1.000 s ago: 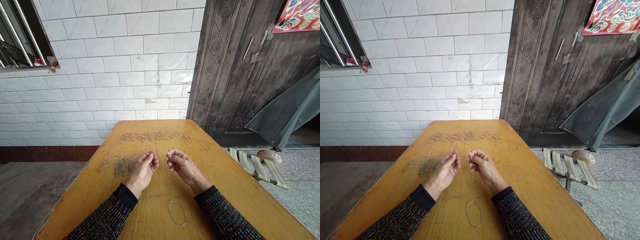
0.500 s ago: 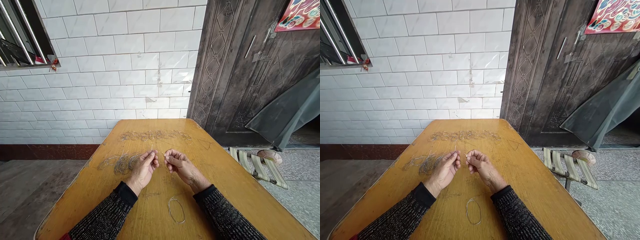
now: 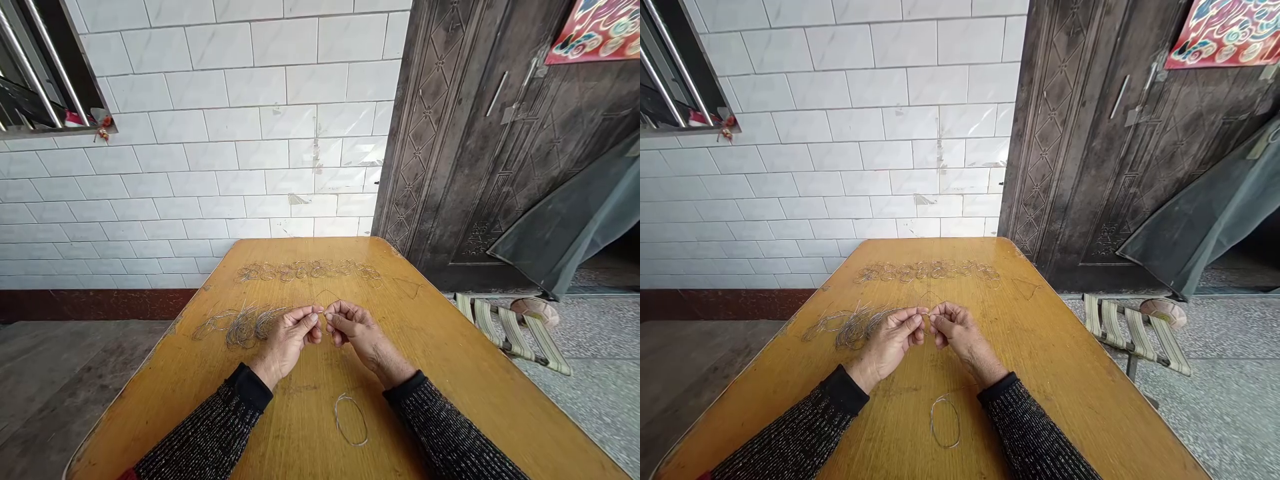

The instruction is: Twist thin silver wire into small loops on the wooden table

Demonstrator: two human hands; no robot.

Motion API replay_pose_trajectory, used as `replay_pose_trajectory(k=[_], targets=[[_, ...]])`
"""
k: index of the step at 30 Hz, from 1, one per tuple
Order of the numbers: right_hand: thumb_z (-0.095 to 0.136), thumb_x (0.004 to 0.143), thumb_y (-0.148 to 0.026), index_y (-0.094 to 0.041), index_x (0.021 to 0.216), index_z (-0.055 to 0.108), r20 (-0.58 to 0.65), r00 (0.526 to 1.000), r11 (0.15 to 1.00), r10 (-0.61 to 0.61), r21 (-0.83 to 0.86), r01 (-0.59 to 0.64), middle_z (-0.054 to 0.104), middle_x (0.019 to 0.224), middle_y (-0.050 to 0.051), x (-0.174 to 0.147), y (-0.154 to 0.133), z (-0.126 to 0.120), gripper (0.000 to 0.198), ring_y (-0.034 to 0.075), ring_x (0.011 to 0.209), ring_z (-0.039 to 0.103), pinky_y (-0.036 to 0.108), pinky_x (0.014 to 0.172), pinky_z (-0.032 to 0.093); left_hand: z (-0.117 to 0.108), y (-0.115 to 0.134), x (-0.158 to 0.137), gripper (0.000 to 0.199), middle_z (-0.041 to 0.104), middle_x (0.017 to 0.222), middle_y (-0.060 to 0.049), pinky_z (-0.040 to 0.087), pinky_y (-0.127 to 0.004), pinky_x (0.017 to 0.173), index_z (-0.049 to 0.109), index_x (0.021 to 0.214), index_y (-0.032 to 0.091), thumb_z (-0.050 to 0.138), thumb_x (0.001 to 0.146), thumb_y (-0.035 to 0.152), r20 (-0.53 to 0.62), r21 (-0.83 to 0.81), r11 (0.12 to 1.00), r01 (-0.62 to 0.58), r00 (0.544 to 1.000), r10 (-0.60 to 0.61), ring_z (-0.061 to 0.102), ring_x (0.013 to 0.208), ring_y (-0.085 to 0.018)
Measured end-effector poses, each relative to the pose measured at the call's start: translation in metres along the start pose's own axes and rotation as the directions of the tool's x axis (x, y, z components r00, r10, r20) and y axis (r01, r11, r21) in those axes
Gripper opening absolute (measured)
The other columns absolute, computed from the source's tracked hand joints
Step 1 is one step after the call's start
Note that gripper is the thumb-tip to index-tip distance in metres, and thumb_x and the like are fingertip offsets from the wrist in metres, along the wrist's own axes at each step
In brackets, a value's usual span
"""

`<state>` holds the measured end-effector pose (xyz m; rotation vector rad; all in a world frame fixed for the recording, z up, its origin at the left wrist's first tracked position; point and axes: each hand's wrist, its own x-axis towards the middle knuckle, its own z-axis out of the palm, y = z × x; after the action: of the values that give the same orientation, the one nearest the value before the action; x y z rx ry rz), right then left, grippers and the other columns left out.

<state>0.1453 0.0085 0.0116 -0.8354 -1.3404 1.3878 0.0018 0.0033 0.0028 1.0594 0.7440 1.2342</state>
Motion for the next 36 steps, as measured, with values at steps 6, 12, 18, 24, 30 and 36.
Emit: replay_pose_trajectory(k=[6, 12, 18, 24, 30, 36], targets=[[0.059, 0.068, -0.036, -0.017, 0.061, 0.051, -0.043, 0.999, 0.995, -0.023, -0.102, 0.018, 0.05, 0.052, -0.003, 0.0, -0.003, 0.002, 0.022, 0.006, 0.037, 0.042, 0.019, 0.038, 0.032, 0.004, 0.006, -0.005, 0.027, 0.057, 0.057, 0.0, 0.039, -0.023, 0.052, 0.067, 0.09, 0.014, 0.063, 0.069, 0.031, 0.008, 0.267, 0.96, -0.081, 0.997, 0.081, 0.05, 0.049, -0.009], [0.055, 0.068, -0.03, -0.018, 0.059, 0.048, -0.094, 0.994, 0.981, -0.046, -0.194, 0.027, 0.048, 0.045, -0.005, 0.005, 0.003, 0.002, 0.016, 0.006, 0.033, 0.042, 0.019, 0.034, 0.03, 0.006, 0.006, -0.004, 0.024, 0.057, 0.055, 0.0, 0.04, -0.022, 0.051, 0.067, 0.084, 0.014, 0.059, 0.071, 0.033, -0.017, 0.383, 0.913, -0.139, 0.987, 0.158, 0.052, 0.049, -0.011], [0.052, 0.07, -0.026, -0.017, 0.063, 0.05, -0.071, 0.993, 0.956, -0.095, -0.286, 0.071, 0.05, 0.048, -0.005, 0.003, 0.008, 0.005, 0.011, 0.007, 0.034, 0.044, 0.019, 0.035, 0.033, 0.005, 0.006, -0.003, 0.017, 0.053, 0.051, 0.001, 0.035, -0.02, 0.044, 0.064, 0.068, 0.015, 0.059, 0.071, 0.031, -0.059, 0.453, 0.882, -0.132, 0.982, 0.177, 0.048, 0.044, -0.01], [0.053, 0.071, -0.026, -0.017, 0.063, 0.051, -0.038, 0.995, 0.944, -0.092, -0.321, 0.075, 0.049, 0.048, -0.005, 0.001, 0.009, 0.007, 0.012, 0.007, 0.034, 0.044, 0.019, 0.034, 0.032, 0.005, 0.007, -0.005, 0.017, 0.048, 0.046, 0.003, 0.031, -0.02, 0.044, 0.059, 0.055, 0.016, 0.055, 0.069, 0.025, -0.079, 0.508, 0.852, -0.122, 0.979, 0.187, 0.043, 0.042, -0.009], [0.059, 0.071, -0.034, -0.018, 0.098, 0.049, -0.062, 0.984, 0.968, -0.164, -0.2, 0.149, 0.052, 0.057, -0.005, 0.001, 0.001, 0.004, 0.033, 0.009, 0.044, 0.049, 0.021, 0.041, 0.037, 0.002, 0.007, -0.002, 0.014, 0.048, 0.048, 0.003, 0.028, -0.021, 0.042, 0.059, 0.056, 0.016, 0.056, 0.066, 0.026, -0.116, 0.352, 0.936, -0.009, 0.992, 0.054, 0.04, 0.041, -0.008], [0.062, 0.069, -0.029, -0.02, 0.096, 0.06, -0.068, 0.97, 0.959, -0.234, -0.177, 0.22, 0.058, 0.07, -0.001, 0.001, -0.006, -0.003, 0.028, 0.01, 0.053, 0.051, 0.022, 0.046, 0.038, -0.001, 0.007, -0.001, 0.01, 0.048, 0.05, 0.002, 0.021, -0.019, 0.039, 0.059, 0.054, 0.015, 0.056, 0.061, 0.021, -0.109, 0.189, 0.977, 0.096, 0.991, -0.076, 0.036, 0.04, -0.006]])
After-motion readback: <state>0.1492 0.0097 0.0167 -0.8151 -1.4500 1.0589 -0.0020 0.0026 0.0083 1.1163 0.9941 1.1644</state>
